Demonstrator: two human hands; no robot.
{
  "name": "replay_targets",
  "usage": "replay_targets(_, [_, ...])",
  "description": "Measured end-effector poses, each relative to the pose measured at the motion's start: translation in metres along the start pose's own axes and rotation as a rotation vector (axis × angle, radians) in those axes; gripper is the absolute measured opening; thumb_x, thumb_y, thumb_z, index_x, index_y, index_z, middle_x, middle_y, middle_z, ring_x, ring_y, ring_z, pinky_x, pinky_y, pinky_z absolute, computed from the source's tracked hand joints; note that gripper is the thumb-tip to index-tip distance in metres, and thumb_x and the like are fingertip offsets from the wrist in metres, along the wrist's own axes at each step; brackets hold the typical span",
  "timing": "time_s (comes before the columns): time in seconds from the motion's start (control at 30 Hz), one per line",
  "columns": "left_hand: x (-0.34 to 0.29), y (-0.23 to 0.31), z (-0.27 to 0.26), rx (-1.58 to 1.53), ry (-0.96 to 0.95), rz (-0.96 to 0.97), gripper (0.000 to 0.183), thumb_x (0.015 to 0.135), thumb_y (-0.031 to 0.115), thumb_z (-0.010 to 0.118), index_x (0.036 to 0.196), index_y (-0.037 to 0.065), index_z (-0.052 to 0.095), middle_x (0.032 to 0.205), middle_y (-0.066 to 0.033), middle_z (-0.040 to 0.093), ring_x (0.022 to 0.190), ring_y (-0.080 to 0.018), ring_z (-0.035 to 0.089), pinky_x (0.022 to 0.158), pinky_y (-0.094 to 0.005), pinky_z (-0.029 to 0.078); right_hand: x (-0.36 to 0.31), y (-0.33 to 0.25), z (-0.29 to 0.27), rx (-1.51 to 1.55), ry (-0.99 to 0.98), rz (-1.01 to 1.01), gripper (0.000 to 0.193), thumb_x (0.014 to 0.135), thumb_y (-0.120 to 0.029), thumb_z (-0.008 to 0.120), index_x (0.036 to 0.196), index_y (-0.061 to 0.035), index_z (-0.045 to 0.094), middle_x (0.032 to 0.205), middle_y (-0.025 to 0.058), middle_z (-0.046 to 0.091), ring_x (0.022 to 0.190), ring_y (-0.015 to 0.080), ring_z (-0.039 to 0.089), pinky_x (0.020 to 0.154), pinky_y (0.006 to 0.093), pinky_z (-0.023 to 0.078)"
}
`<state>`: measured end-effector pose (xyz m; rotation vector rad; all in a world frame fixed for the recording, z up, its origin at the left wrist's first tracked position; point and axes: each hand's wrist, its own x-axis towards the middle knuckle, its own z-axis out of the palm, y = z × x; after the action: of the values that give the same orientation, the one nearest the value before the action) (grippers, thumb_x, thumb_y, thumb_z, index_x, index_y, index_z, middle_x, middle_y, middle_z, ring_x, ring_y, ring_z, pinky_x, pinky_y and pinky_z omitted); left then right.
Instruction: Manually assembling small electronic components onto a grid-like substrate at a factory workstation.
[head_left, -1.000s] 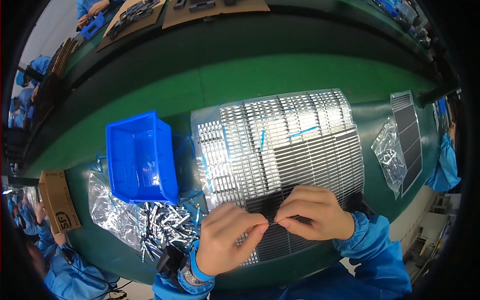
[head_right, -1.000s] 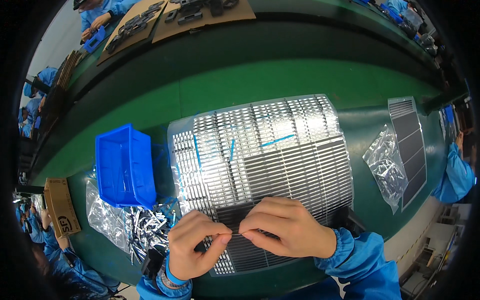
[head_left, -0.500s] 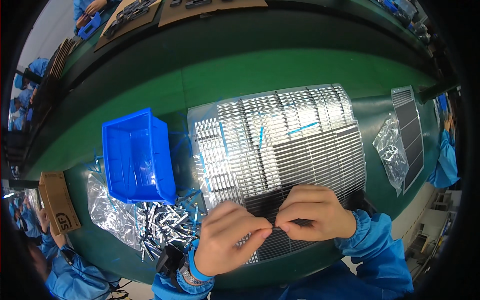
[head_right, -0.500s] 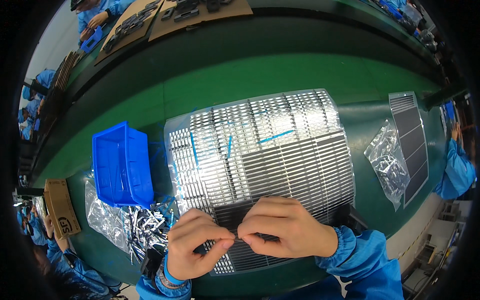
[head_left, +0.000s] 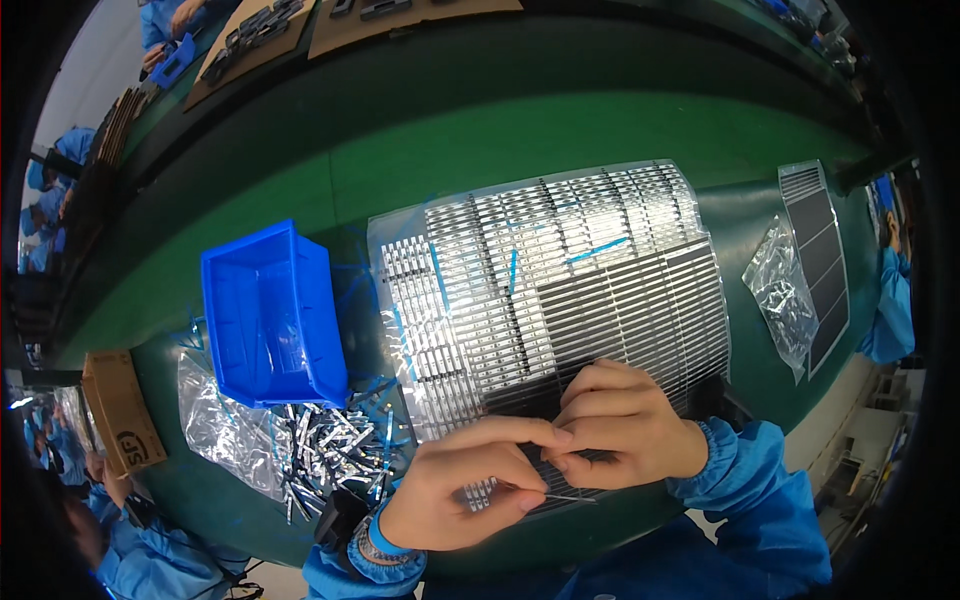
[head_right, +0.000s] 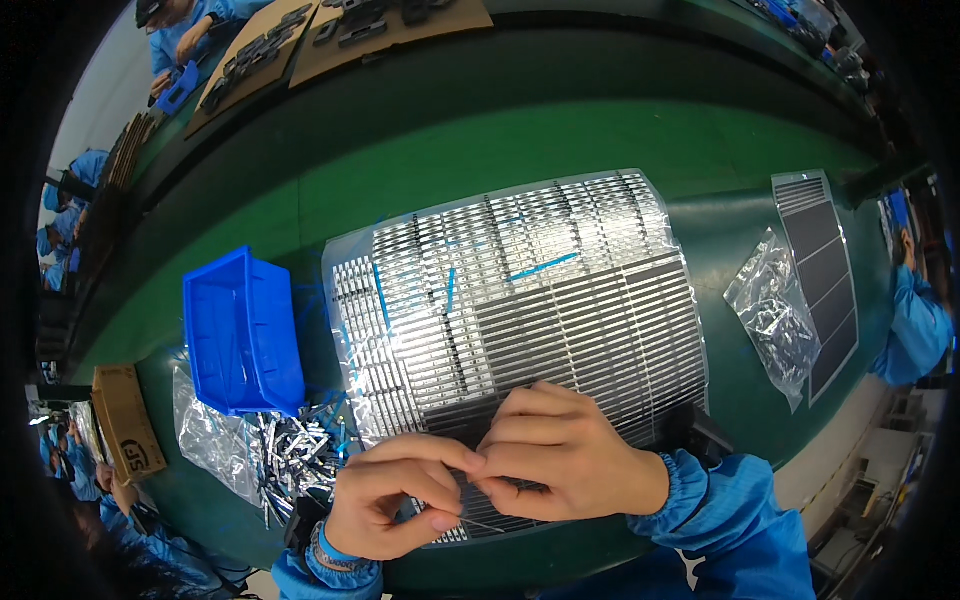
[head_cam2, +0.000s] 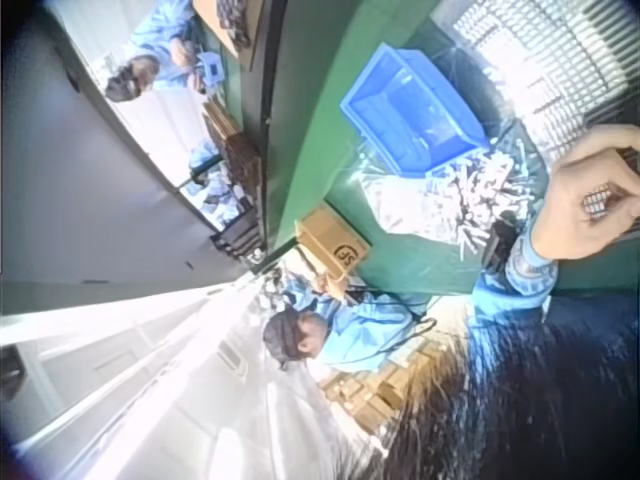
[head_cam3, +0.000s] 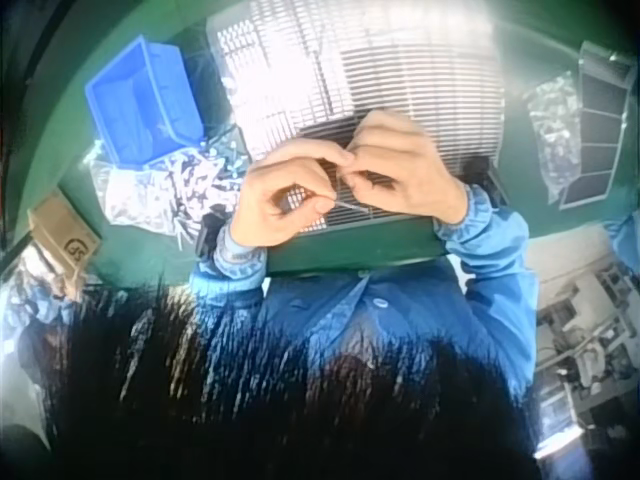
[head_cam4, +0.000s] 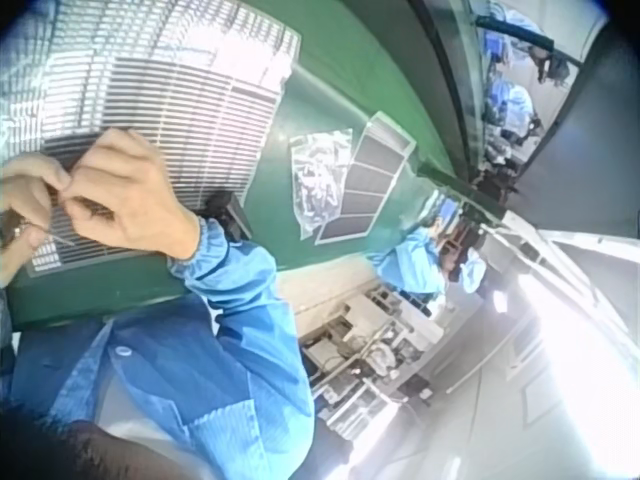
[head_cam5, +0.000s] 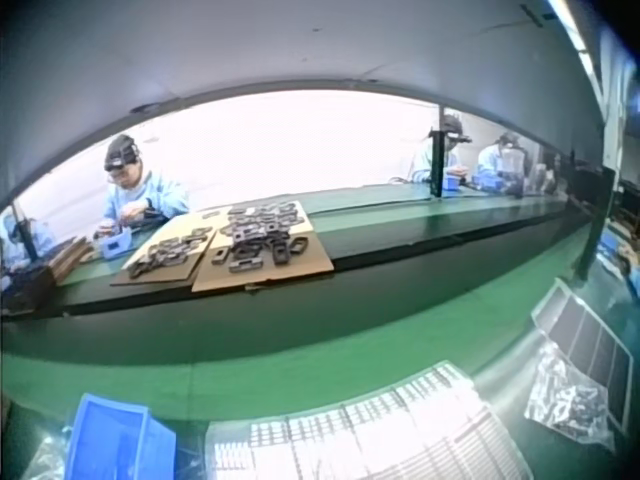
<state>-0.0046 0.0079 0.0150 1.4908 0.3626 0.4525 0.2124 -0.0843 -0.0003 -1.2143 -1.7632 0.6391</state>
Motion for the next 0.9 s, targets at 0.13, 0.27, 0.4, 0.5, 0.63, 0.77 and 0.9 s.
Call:
replay_targets(0.13, [-0.007,-0.002,0.002,-0.217,0.002,-0.029,0.012,0.089,0.000,0.079,0.088,-0.004,0.068,0.104,-0.0280,0.072,0.086,-0.0245,0.075,0.075,-0.0324,0.061,0.001,-0.001,0.000,-0.002,-0.007,-0.004,0.019,0.074,-0.013,0.083,0.091,-0.0101,0.074,0.089,0.0015,0.070,0.080,0.0208,0.064,0.065,0.0330,0.047])
replay_targets(0.27, [-0.013,-0.009,-0.001,-0.366,-0.061,-0.103,0.010,0.091,-0.009,0.071,0.096,-0.002,0.066,0.107,-0.0196,0.073,0.098,-0.0249,0.076,0.085,-0.0321,0.060,0.001,-0.004,-0.001,0.035,-0.027,0.001,0.019,0.075,-0.011,0.083,0.092,-0.0088,0.074,0.088,0.0012,0.070,0.081,0.0213,0.065,0.068,0.0331,0.050])
replay_targets(0.4, [-0.015,-0.006,0.003,-0.432,0.147,-0.112,0.009,0.094,-0.012,0.064,0.097,-0.003,0.065,0.100,-0.0157,0.073,0.097,-0.0205,0.074,0.088,-0.0332,0.059,0.003,-0.005,-0.003,0.013,0.065,0.048,0.022,0.078,-0.011,0.083,0.098,-0.0085,0.077,0.090,0.0026,0.071,0.081,0.0215,0.067,0.070,0.0338,0.053])
replay_targets(0.5, [-0.016,-0.006,-0.001,-0.366,0.151,-0.165,0.010,0.092,-0.012,0.065,0.097,-0.003,0.065,0.099,-0.0150,0.072,0.095,-0.0189,0.073,0.089,-0.0327,0.059,0.007,-0.014,-0.007,0.035,0.122,0.077,0.025,0.079,-0.012,0.085,0.103,-0.0084,0.079,0.092,0.0049,0.072,0.079,0.0210,0.067,0.068,0.0331,0.053])
replay_targets(0.63, [-0.014,-0.008,0.000,-0.318,0.178,-0.183,0.010,0.091,-0.012,0.066,0.097,-0.004,0.065,0.098,-0.0140,0.072,0.094,-0.0181,0.072,0.088,-0.0324,0.059,0.003,-0.009,-0.007,0.023,0.093,-0.024,0.025,0.077,-0.011,0.087,0.100,-0.0076,0.080,0.094,0.0069,0.072,0.078,0.0206,0.067,0.066,0.0319,0.053])
replay_targets(0.77, [-0.012,-0.006,0.001,-0.314,0.188,-0.201,0.006,0.093,-0.010,0.066,0.094,-0.004,0.064,0.094,-0.0144,0.071,0.091,-0.0183,0.073,0.082,-0.0313,0.060,0.003,-0.009,-0.008,-0.027,0.088,-0.002,0.024,0.074,-0.010,0.088,0.096,-0.0069,0.080,0.093,0.0068,0.072,0.076,0.0204,0.067,0.064,0.0311,0.054])
replay_targets(0.9, [-0.011,-0.005,0.001,-0.314,0.189,-0.212,0.006,0.095,-0.007,0.066,0.092,-0.003,0.063,0.091,-0.0153,0.070,0.087,-0.0188,0.074,0.078,-0.0308,0.062,0.003,-0.009,-0.008,-0.052,0.072,0.010,0.024,0.073,-0.010,0.088,0.096,-0.0070,0.081,0.091,0.0068,0.072,0.076,0.0205,0.067,0.064,0.0315,0.054])
